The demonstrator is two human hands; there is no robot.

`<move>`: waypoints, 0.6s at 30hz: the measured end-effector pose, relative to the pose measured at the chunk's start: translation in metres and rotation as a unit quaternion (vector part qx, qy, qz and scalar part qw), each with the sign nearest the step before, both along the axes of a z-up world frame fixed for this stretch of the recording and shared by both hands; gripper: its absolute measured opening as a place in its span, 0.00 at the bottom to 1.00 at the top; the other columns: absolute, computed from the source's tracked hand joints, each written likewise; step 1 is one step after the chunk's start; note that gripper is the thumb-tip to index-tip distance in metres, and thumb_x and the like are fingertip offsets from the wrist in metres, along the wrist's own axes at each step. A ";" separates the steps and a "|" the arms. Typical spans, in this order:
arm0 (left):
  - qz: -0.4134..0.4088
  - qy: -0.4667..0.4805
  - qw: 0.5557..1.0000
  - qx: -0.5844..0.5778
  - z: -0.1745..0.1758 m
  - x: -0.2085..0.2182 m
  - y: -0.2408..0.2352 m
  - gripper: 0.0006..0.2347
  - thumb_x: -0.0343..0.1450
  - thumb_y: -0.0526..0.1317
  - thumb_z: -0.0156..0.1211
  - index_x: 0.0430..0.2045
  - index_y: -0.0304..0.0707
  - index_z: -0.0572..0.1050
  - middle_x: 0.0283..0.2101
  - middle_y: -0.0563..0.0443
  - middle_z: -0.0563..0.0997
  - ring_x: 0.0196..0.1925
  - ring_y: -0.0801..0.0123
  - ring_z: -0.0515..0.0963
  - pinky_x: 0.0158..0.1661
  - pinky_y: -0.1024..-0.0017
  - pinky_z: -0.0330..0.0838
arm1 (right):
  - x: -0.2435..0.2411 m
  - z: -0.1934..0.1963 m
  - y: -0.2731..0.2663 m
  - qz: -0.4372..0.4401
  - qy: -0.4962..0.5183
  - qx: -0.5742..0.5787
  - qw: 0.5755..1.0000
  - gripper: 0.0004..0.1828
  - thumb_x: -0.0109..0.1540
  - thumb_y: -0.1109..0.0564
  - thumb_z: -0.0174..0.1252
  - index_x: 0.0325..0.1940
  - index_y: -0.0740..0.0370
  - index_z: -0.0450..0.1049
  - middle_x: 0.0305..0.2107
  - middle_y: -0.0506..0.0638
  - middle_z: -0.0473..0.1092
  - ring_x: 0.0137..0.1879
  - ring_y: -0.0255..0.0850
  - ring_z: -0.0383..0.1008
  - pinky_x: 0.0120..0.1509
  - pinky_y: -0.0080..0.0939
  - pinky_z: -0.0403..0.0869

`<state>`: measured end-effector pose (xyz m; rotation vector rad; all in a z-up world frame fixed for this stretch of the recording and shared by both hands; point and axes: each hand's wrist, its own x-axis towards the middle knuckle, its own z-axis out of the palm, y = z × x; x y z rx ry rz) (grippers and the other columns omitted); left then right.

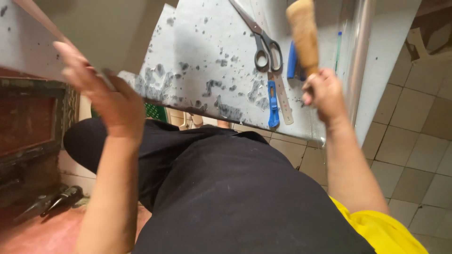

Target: Assembling a cardboard box by trimming edges with scissors, folding the sides, and stapling the corners.

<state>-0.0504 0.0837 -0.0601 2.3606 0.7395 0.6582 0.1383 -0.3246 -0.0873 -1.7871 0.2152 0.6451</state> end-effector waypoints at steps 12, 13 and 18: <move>0.037 -0.007 0.987 0.157 -0.248 -0.042 0.007 0.32 0.77 0.34 0.63 0.65 0.03 0.48 0.48 0.22 0.75 0.47 0.30 0.83 0.46 0.50 0.80 | -0.028 -0.065 0.119 0.292 -0.288 -0.162 0.898 0.16 0.69 0.42 0.56 0.53 0.52 0.70 0.37 0.59 0.73 0.46 0.63 0.78 0.50 0.64 0.74; 0.039 -0.008 0.987 0.157 -0.249 -0.042 0.005 0.32 0.77 0.34 0.63 0.65 0.03 0.48 0.48 0.22 0.75 0.47 0.30 0.83 0.46 0.50 0.80 | -0.025 -0.064 0.127 0.294 -0.289 -0.162 0.897 0.16 0.69 0.42 0.56 0.53 0.52 0.70 0.37 0.59 0.73 0.46 0.63 0.78 0.50 0.64 0.74; 0.045 0.003 0.990 0.135 -0.238 -0.039 -0.005 0.31 0.77 0.34 0.62 0.60 -0.04 0.50 0.43 0.16 0.74 0.43 0.24 0.81 0.42 0.46 0.79 | -0.011 -0.091 0.174 0.164 -0.483 -0.054 0.858 0.22 0.72 0.38 0.52 0.63 0.52 0.66 0.39 0.59 0.74 0.46 0.64 0.79 0.46 0.61 0.78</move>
